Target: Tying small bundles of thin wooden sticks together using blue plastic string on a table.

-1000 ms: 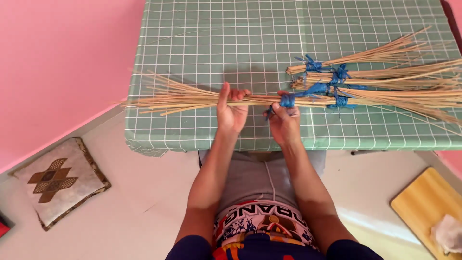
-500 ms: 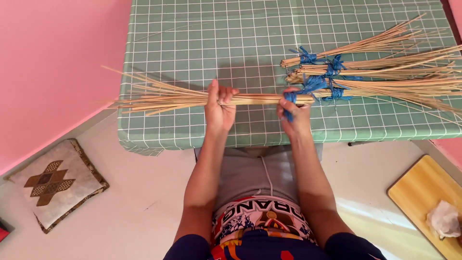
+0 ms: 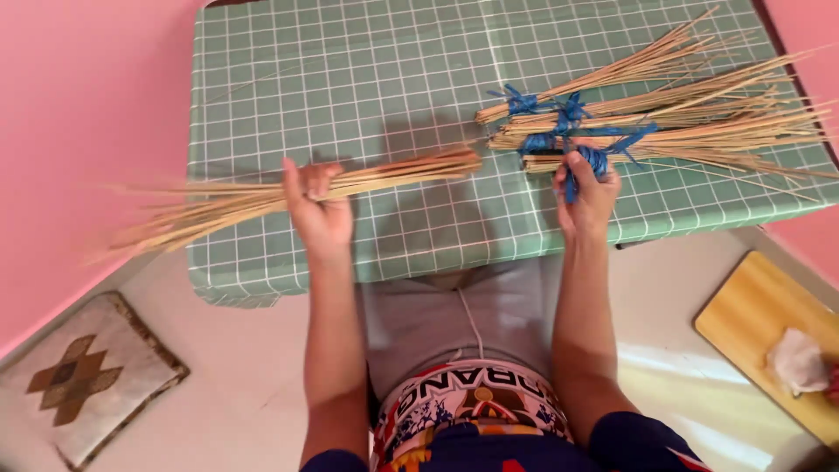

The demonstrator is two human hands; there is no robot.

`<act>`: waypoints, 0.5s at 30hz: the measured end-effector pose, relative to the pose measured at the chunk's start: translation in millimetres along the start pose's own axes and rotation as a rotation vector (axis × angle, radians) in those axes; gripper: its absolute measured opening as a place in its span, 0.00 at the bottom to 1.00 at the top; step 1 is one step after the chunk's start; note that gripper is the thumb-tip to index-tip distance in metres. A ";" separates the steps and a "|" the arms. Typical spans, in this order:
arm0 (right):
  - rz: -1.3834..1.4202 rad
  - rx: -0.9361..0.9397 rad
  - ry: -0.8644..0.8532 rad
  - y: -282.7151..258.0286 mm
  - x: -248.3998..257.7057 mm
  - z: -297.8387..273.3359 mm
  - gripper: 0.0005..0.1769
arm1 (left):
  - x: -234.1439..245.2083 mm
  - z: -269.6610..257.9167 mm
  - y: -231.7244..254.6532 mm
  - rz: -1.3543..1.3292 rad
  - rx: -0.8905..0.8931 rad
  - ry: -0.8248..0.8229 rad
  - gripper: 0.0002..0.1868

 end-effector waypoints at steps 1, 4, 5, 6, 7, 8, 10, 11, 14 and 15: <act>-0.001 0.005 0.009 -5.1 3.6 4.6 0.05 | -0.9 4.7 3.4 -0.002 0.010 -0.002 0.24; -0.348 0.292 -0.136 -26.1 14.5 1.4 0.22 | -0.6 8.1 10.9 -0.017 0.041 -0.078 0.24; -0.394 0.317 -0.183 -32.6 16.7 -1.2 0.17 | -0.7 7.7 10.1 -0.034 0.048 -0.084 0.24; -0.442 0.342 -0.232 -39.7 19.0 -3.5 0.13 | -0.8 7.1 8.9 -0.051 0.055 -0.090 0.24; -0.448 0.343 -0.221 -37.1 29.8 0.7 0.13 | 1.3 7.1 6.9 -0.054 0.067 -0.088 0.24; -0.537 0.363 -0.242 -34.5 39.0 5.0 0.08 | 3.3 7.7 5.1 -0.038 0.070 -0.092 0.24; -0.631 0.383 -0.255 -37.6 55.9 10.3 0.06 | 3.2 5.2 0.7 -0.026 0.082 -0.096 0.24; -0.886 0.561 -0.218 -46.4 61.5 9.4 0.09 | 1.4 2.3 -1.6 -0.033 0.082 -0.083 0.24; -1.202 0.745 -0.136 -49.3 82.5 14.3 0.20 | 1.9 0.3 -4.9 -0.027 0.085 -0.066 0.23; -1.261 0.754 -0.097 -46.9 90.8 17.1 0.21 | 3.4 0.8 -5.4 -0.015 0.084 -0.062 0.23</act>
Point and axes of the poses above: each hand's wrist, its own z-axis towards the middle knuckle, its own x-axis out of the back of the hand, y = z × x, the point moved 3 cm from there along z, towards the middle knuckle, and after that the axes turned 14 degrees about -z, right-handed, at the moved point
